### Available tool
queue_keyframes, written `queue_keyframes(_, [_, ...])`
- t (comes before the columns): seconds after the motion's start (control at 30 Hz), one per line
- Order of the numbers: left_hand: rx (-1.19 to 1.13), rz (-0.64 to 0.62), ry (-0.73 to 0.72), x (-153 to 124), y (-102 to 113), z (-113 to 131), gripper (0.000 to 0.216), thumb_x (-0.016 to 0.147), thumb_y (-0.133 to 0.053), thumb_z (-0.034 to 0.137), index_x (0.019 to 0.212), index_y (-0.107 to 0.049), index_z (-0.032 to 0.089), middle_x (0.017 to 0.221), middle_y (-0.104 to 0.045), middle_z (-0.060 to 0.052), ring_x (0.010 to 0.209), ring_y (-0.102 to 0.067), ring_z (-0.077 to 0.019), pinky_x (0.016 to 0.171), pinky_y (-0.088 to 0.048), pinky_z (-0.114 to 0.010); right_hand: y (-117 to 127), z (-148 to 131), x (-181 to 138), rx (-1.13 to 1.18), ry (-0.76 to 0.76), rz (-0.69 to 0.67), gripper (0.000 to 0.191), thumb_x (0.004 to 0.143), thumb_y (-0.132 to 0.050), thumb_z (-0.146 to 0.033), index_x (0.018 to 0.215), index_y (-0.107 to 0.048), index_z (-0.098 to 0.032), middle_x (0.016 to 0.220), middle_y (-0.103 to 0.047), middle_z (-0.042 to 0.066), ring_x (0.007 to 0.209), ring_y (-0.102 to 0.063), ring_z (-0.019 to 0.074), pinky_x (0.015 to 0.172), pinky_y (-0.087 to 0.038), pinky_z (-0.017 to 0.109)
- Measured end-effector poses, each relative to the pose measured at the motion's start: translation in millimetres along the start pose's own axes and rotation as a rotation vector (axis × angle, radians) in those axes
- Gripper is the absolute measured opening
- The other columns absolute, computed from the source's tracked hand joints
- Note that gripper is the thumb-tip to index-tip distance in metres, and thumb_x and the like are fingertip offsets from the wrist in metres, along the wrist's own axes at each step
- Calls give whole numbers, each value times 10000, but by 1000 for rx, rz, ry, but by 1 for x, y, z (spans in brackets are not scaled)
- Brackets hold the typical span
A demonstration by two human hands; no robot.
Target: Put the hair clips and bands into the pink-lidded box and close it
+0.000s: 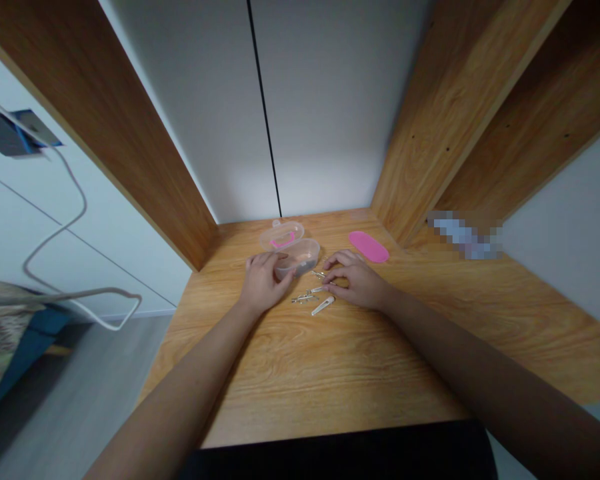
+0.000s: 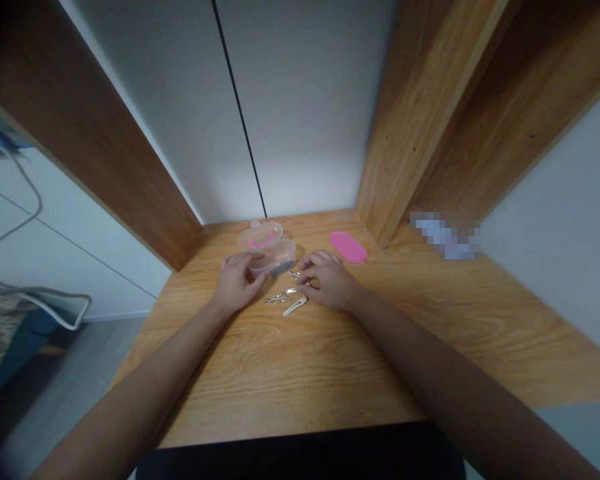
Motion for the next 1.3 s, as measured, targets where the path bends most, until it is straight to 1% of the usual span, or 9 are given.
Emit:
queue_keyframes(0.1, [5,2,6,0,0,0,324,890,-635,458,1128,-656,238,1120,-729,-65,1082,-639,-284,975,-396,-459,-1,2,-1,3,-12,-13,110,823,-758,-356,876,-784,-263,1089,-649,77,1083,-559,262,957,-400,466])
queue_keyframes(0.23, [10,-11,13,0,0,1,330,897,-622,462,1130,-653,231,1137,-725,-78,1097,-636,-289,980,-397,-458,-2,3,0,-3,-2,-15,118,848,-739,-355,891,-779,-253,1082,-655,81,1075,-556,259,957,-399,464])
queue_keyframes(0.33, [11,-18,8,1,0,1,321,898,-624,448,1134,-651,232,1142,-723,-77,1105,-633,-287,980,-397,-453,0,1,1,29,30,7,129,874,-716,-345,932,-769,-242,1068,-662,83,1062,-565,252,946,-412,451])
queue_keyframes(0.43, [10,-15,-1,1,-1,0,316,898,-629,443,1135,-655,235,1139,-723,-71,1100,-633,-284,975,-394,-453,3,-7,1,104,95,33,104,861,-727,-321,906,-754,-231,1029,-668,79,1029,-589,241,918,-436,431])
queue_keyframes(0.6, [4,-2,-1,0,1,0,323,891,-646,443,1140,-655,238,1138,-726,-53,1100,-632,-276,965,-392,-449,4,-24,-1,195,210,-22,55,854,-711,-282,845,-724,-229,901,-697,54,945,-617,223,893,-460,419])
queue_keyframes(0.77, [-1,-10,3,0,1,1,330,891,-639,456,1135,-654,233,1140,-726,-68,1102,-630,-288,974,-390,-458,2,-29,-2,197,259,-76,50,827,-718,-279,846,-739,-237,872,-709,48,906,-623,222,877,-465,416])
queue_keyframes(1.1, [3,-14,6,0,0,0,328,891,-633,456,1134,-657,236,1144,-726,-70,1101,-632,-290,981,-399,-458,-3,-28,-3,182,258,-145,60,803,-714,-257,855,-740,-241,877,-728,41,885,-628,217,855,-462,402])
queue_keyframes(1.3, [5,-7,9,1,0,0,330,897,-626,467,1130,-659,236,1141,-726,-73,1100,-635,-287,977,-403,-454,-4,-30,-3,141,264,-148,114,831,-667,-222,897,-756,-248,846,-713,40,862,-615,210,818,-455,377])
Point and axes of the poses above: each hand's wrist, its own x-axis towards the middle knuckle, its own y-axis out of the back of the hand, z = x × y, the point moved 5 cm from there along x, towards the middle knuckle
